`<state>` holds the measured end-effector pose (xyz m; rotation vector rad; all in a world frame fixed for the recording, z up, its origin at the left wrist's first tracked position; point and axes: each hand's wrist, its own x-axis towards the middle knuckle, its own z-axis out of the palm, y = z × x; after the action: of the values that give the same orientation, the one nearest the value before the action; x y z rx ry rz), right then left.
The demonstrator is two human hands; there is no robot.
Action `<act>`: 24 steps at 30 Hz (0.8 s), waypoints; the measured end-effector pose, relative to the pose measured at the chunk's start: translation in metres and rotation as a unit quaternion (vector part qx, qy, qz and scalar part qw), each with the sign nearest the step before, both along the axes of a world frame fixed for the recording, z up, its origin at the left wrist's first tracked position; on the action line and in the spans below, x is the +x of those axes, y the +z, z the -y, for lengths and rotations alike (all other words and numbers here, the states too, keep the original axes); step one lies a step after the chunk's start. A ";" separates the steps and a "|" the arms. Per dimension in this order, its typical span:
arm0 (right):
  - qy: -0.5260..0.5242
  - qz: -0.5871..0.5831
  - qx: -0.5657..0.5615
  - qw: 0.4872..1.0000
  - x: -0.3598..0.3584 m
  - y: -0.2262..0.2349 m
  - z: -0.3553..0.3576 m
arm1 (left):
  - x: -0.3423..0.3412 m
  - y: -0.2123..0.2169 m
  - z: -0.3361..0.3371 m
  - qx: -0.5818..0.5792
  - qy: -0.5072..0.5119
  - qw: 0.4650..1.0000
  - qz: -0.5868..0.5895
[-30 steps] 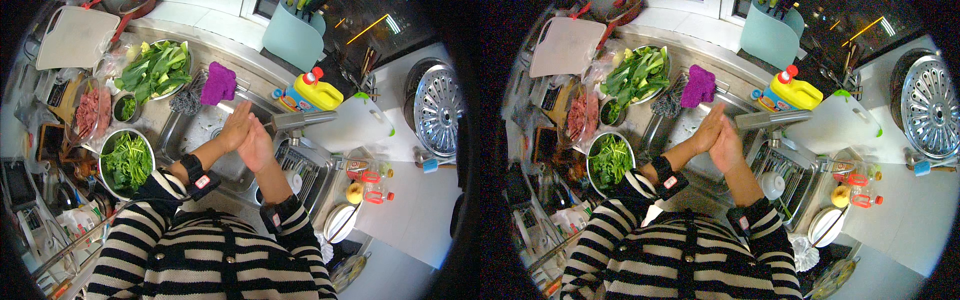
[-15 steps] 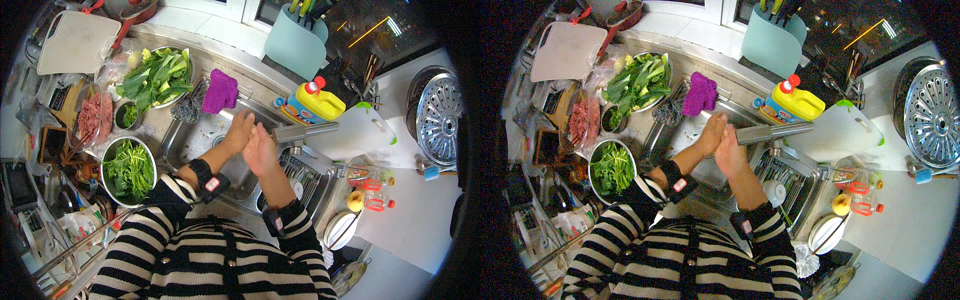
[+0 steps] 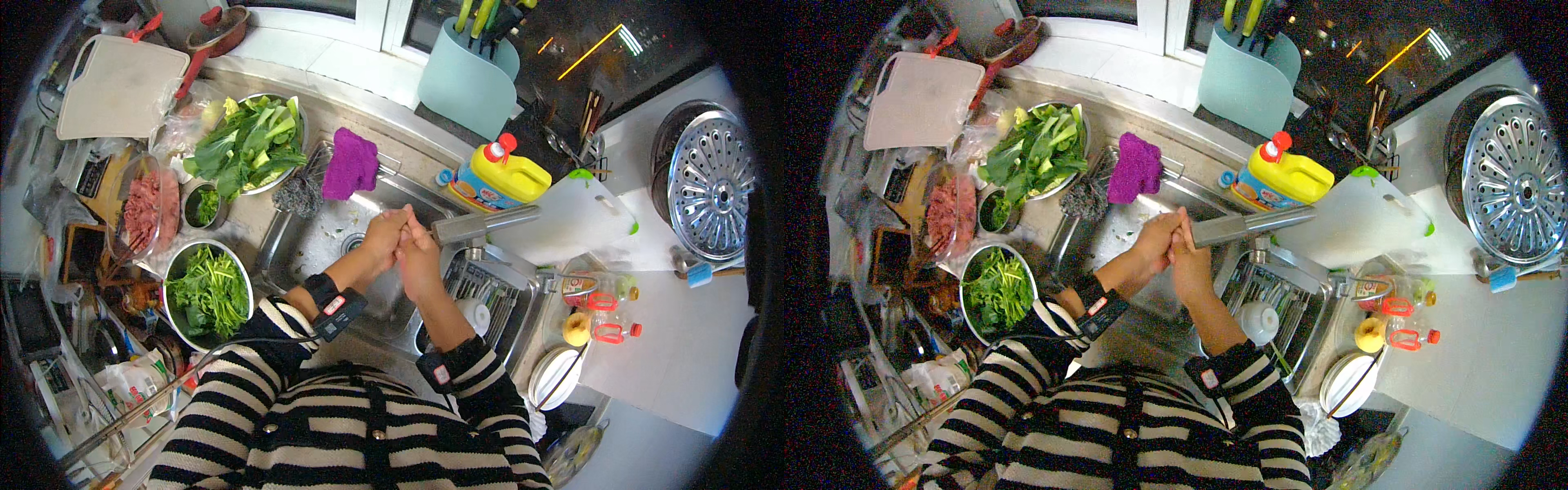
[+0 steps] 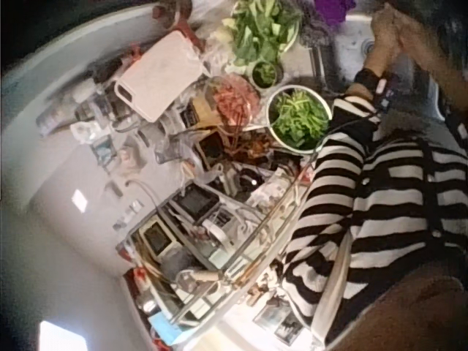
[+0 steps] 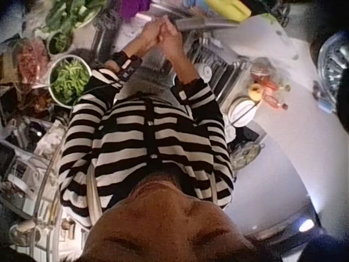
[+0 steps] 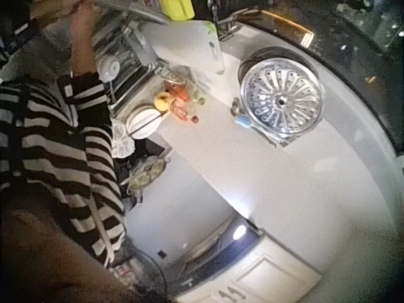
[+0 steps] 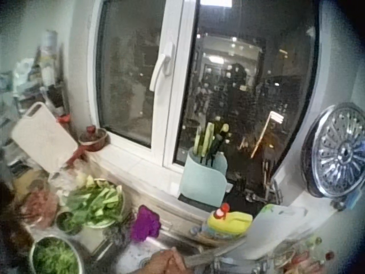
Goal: The person stirs a simmering pot on the stove using a ladle and chopsticks, then washes hands at the sink. They later open a plastic bag containing flat noodles and place the noodles into a food processor.
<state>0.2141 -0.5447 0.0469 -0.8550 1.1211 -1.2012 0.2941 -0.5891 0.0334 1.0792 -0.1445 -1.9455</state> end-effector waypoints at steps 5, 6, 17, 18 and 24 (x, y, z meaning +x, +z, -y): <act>-0.008 -0.397 -0.230 0.889 -0.014 0.009 -0.009 | -0.003 -0.009 -0.004 0.106 -0.109 0.985 -0.081; 0.009 -0.455 -0.238 0.858 -0.020 0.010 -0.006 | -0.006 -0.010 -0.005 0.097 -0.103 0.978 -0.156; 0.105 -0.562 -0.044 0.819 -0.055 -0.030 0.011 | -0.001 0.037 -0.027 0.039 -0.135 0.985 -0.102; 0.103 -0.526 -0.021 0.844 -0.062 -0.036 0.009 | 0.000 0.042 -0.028 0.028 -0.146 0.987 -0.068; -0.029 -0.347 -0.050 0.936 -0.135 -0.091 -0.022 | 0.022 0.046 -0.036 -0.060 -0.174 0.965 0.185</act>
<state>0.0788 -0.5224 -0.0444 -1.3950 1.6649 -1.0269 0.3162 -0.5532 0.0795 1.3986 -0.6901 -1.9838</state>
